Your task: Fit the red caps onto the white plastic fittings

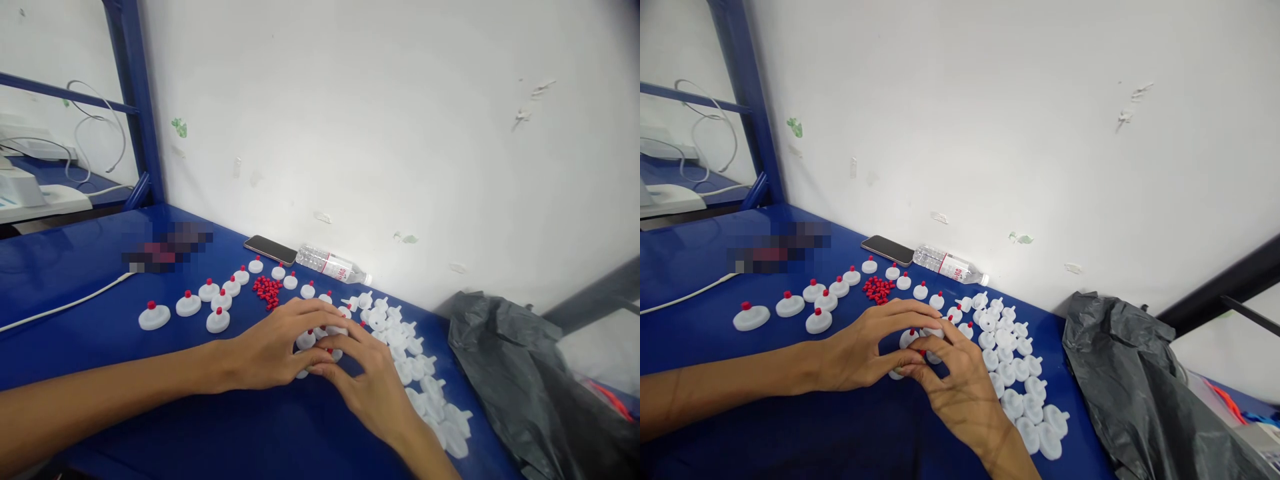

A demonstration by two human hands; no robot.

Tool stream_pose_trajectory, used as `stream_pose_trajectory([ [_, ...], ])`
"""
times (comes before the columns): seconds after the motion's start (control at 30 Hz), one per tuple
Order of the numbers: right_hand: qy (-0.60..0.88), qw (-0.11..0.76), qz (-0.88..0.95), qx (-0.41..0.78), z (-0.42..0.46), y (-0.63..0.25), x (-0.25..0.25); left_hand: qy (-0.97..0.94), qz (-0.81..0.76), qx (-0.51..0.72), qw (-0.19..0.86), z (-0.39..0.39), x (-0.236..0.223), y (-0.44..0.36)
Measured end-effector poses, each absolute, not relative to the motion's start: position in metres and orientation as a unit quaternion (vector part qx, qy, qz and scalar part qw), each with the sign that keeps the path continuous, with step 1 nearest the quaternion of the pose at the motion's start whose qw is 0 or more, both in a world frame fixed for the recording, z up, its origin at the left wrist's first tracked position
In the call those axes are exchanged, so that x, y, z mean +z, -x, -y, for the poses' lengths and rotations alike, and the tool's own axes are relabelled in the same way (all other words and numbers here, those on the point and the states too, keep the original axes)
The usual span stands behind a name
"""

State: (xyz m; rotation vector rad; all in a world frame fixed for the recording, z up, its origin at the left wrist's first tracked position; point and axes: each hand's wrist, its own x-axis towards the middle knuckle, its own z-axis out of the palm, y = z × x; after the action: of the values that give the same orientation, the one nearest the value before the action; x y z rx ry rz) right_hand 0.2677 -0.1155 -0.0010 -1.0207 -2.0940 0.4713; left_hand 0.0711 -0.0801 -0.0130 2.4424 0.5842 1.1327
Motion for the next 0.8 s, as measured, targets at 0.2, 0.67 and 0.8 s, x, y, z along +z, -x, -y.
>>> stream_pose_trajectory([
  [0.2,0.363,0.402,0.823,0.170,0.114,-0.267,-0.002,-0.880,-0.183,0.427,0.097,0.080,-0.013,-0.072],
  [0.67,0.374,0.396,0.816,0.194,0.116,-0.267,-0.003,-0.889,-0.179,0.414,0.078,0.077,-0.014,-0.070],
  [0.8,0.424,0.392,0.793,0.193,0.115,-0.271,-0.011,-0.871,-0.221,0.431,0.075,0.072,-0.019,-0.069],
])
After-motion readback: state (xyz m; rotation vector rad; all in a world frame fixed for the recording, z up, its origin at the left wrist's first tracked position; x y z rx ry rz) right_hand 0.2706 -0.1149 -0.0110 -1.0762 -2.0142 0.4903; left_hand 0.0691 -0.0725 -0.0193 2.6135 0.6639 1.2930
